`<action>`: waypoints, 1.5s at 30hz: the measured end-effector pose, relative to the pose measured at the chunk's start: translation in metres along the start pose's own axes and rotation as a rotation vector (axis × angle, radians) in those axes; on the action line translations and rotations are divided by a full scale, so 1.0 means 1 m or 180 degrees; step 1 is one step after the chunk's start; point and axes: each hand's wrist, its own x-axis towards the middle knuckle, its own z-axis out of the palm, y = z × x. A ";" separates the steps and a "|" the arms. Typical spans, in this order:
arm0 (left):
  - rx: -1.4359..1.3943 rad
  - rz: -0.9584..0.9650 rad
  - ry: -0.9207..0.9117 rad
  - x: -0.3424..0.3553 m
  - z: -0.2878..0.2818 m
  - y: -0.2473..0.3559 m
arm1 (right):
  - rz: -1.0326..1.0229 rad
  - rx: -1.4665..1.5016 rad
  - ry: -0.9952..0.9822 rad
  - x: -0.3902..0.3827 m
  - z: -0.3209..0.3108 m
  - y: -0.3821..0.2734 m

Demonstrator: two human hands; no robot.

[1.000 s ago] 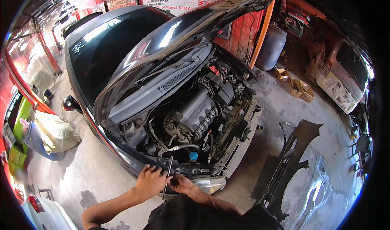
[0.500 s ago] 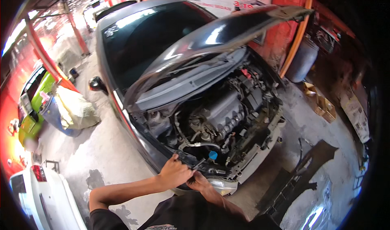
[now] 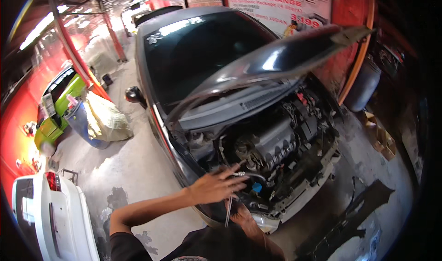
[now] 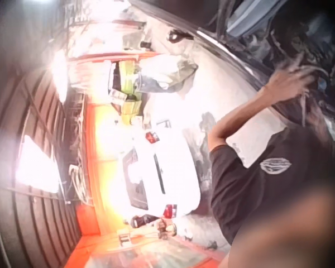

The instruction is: Removing screws and detaching a vehicle headlight and bumper components.

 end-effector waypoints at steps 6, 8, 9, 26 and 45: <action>0.0636 -0.0496 -0.0575 -0.024 -0.015 0.012 | -0.0299 -0.0602 0.0149 -0.011 0.037 0.022; 0.0534 -0.0710 -0.0710 -0.028 -0.024 0.023 | -0.0145 -0.0165 0.0147 -0.003 0.044 0.019; 0.0282 -0.1004 -0.0900 -0.032 -0.029 0.031 | -0.0213 -0.0115 0.0140 -0.004 0.040 0.019; -0.0402 -0.0637 -0.1085 0.045 0.010 0.046 | -0.0770 -0.0486 0.0603 0.022 0.027 0.055; -0.0702 -0.1042 -0.1740 -0.033 -0.024 0.067 | -0.0990 0.0156 0.1058 0.034 0.049 0.028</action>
